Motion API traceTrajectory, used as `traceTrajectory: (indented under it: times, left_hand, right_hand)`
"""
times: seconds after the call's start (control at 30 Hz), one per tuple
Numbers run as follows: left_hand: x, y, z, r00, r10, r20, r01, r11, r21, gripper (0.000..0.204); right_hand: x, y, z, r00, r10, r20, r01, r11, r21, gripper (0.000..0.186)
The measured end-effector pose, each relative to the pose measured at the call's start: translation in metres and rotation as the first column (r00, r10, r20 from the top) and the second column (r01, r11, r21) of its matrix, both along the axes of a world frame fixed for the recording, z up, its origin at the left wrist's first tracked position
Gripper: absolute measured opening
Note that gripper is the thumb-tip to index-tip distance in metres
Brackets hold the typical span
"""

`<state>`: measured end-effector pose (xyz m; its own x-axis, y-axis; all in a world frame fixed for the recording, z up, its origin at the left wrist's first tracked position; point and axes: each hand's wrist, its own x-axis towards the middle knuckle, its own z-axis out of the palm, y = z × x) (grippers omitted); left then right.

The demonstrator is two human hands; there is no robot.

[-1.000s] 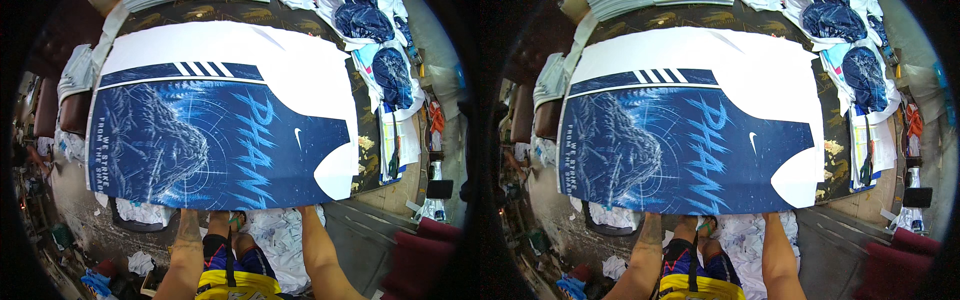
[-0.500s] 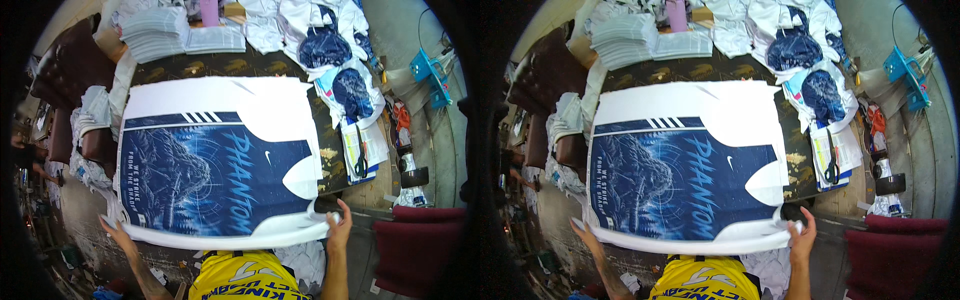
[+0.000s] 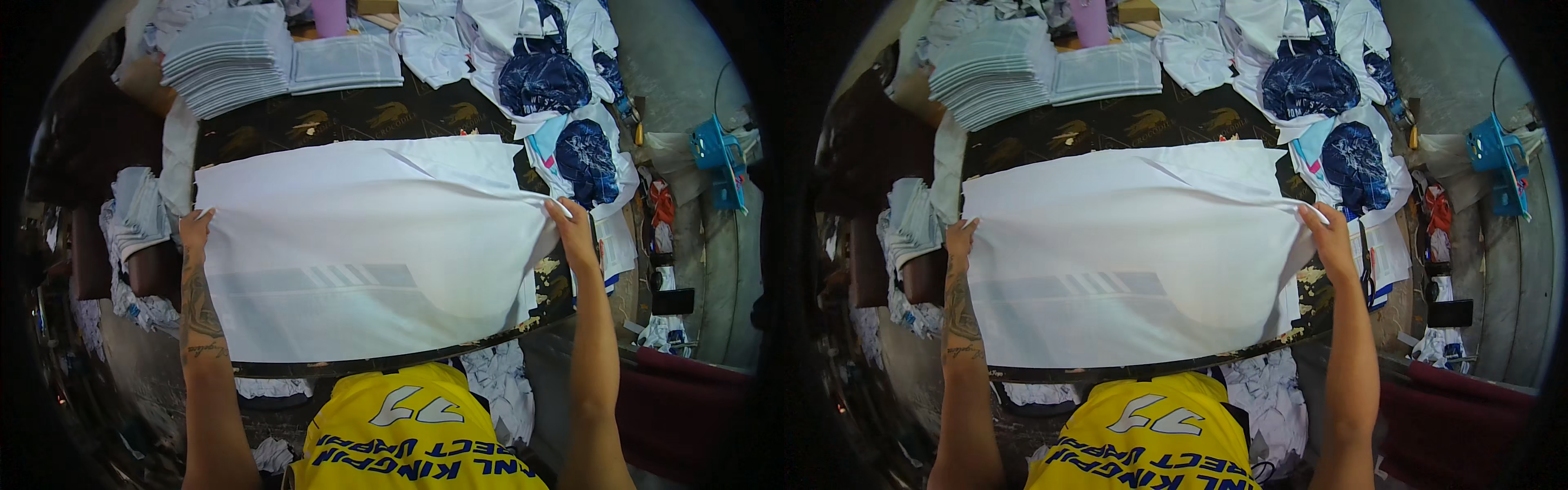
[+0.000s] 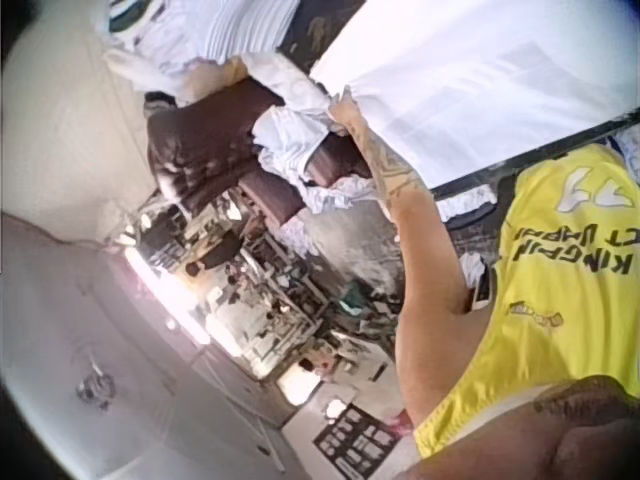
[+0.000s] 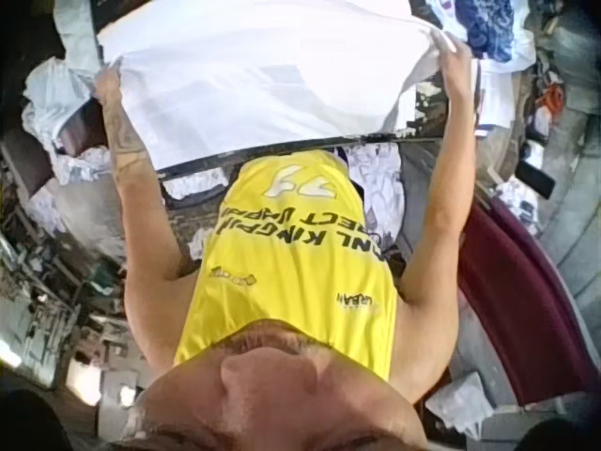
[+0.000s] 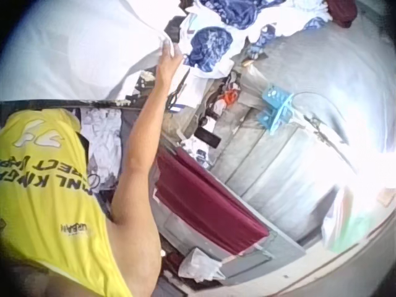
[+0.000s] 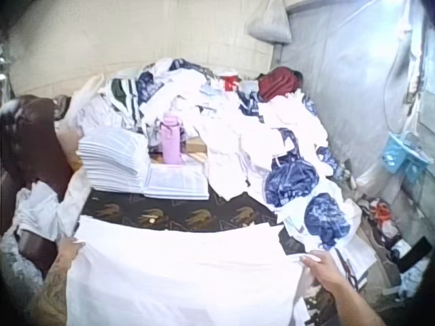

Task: The person uses shears to cut a white fabric sheet on a cluttered table. They repeatedly align the fabric, cut along its edges, and stack the cut pieces. The workspace contains piles of fabric and tools.

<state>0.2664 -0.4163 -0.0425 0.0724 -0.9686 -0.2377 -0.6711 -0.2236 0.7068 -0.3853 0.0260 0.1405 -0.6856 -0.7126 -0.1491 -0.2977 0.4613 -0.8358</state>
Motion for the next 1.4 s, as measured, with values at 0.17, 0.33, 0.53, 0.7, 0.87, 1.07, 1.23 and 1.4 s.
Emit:
traceTrajectory:
  times: [0.17, 0.33, 0.53, 0.7, 0.87, 1.07, 1.23, 1.4]
  left_hand:
    - [-0.029, -0.045, -0.033, 0.979, 0.032, 0.201, 0.012, 0.977, -0.211, 0.066]
    - [-0.043, -0.077, -0.028, 0.959, 0.020, 0.284, 0.042, 0.977, -0.211, 0.067]
    - [-0.047, -0.090, -0.023, 0.973, 0.006, 0.231, 0.033, 0.986, -0.166, 0.057]
    - [-0.064, -0.083, -0.006, 0.969, -0.019, 0.245, 0.092, 0.953, -0.288, 0.051]
    - [-0.124, 0.006, 0.013, 0.986, -0.003, 0.169, 0.083, 0.880, -0.468, 0.056]
    - [-0.247, 0.272, 0.009, 0.718, -0.676, 0.167, 0.688, 0.650, -0.323, 0.049]
    - [-0.328, 0.410, 0.053, 0.081, -0.988, 0.133, 0.969, 0.047, -0.241, 0.050]
    - [-0.430, 0.342, 0.064, 0.525, -0.800, 0.290, 0.849, 0.469, -0.243, 0.048]
  right_hand:
    - [-0.022, -0.049, -0.070, 0.981, -0.188, -0.056, 0.193, 0.977, 0.088, 0.038]
    - [-0.046, -0.093, -0.120, 0.966, -0.192, -0.172, 0.209, 0.974, 0.085, 0.042]
    - [-0.058, -0.121, -0.141, 0.924, -0.283, -0.257, 0.326, 0.935, 0.141, 0.069]
    - [-0.064, -0.133, -0.137, 0.951, -0.204, -0.233, 0.272, 0.910, 0.314, 0.053]
    - [-0.038, -0.088, -0.115, 0.757, -0.022, -0.653, 0.019, 1.000, -0.012, 0.022]
    - [0.044, 0.086, -0.094, 0.929, 0.093, -0.360, 0.087, 0.887, 0.453, 0.021]
    - [0.074, 0.159, -0.103, 0.962, -0.173, -0.213, 0.259, 0.830, 0.494, 0.034]
    - [0.074, 0.166, -0.107, 0.971, -0.025, -0.240, 0.129, 0.893, 0.431, 0.029]
